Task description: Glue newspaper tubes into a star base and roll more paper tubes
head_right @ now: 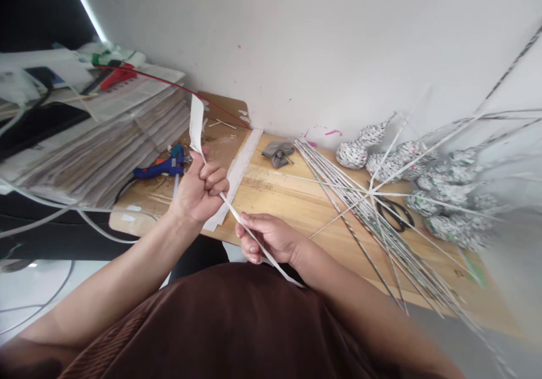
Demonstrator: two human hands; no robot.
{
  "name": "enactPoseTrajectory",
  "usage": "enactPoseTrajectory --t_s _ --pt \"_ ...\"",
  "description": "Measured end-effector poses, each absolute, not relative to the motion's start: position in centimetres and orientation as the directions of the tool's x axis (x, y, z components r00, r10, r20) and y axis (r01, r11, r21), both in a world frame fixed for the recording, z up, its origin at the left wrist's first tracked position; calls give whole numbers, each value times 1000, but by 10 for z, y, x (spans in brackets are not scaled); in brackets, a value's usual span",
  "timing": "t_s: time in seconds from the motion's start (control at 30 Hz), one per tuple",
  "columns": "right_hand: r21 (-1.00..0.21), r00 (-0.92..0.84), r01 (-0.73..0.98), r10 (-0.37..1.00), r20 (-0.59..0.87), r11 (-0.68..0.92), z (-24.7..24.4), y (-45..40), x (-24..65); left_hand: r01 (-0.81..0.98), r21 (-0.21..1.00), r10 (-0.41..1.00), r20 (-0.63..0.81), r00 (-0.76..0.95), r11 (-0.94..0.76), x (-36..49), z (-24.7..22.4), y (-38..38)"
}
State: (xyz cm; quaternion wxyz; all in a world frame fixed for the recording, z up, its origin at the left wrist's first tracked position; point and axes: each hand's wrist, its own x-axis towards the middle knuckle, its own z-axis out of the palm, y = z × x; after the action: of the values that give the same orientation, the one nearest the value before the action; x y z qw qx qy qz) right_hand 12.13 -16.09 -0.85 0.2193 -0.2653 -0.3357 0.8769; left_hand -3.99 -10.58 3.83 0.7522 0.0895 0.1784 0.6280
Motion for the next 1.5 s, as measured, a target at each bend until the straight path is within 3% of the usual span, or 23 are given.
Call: enactPoseTrajectory --t_s 0.27,0.47,0.57,0.7,0.8,1.27,1.5 --pt "-876 -585 -209 774 -243 -434 -1 -145 106 -886 407 972 -165 166 220 -29 35 -113" --pt "-983 -430 80 884 -185 -167 0 -146 100 -857 489 968 -246 45 164 -27 31 -112" --pt "-937 -377 329 926 -19 115 4 -149 99 -835 532 964 -267 -7 141 -25 28 -112" --pt "-747 -359 553 914 187 370 6 -151 99 -818 562 964 -265 -31 128 -21 25 -114" --pt "-678 -357 615 909 216 403 4 -153 98 -813 571 965 -259 -46 114 -21 23 -114" --pt "-660 -326 627 909 259 413 3 -149 94 -778 623 957 -267 -114 81 -17 17 -116" --pt "-744 -325 604 940 98 286 -4 -166 112 -818 565 953 -292 -74 109 -31 23 -106"
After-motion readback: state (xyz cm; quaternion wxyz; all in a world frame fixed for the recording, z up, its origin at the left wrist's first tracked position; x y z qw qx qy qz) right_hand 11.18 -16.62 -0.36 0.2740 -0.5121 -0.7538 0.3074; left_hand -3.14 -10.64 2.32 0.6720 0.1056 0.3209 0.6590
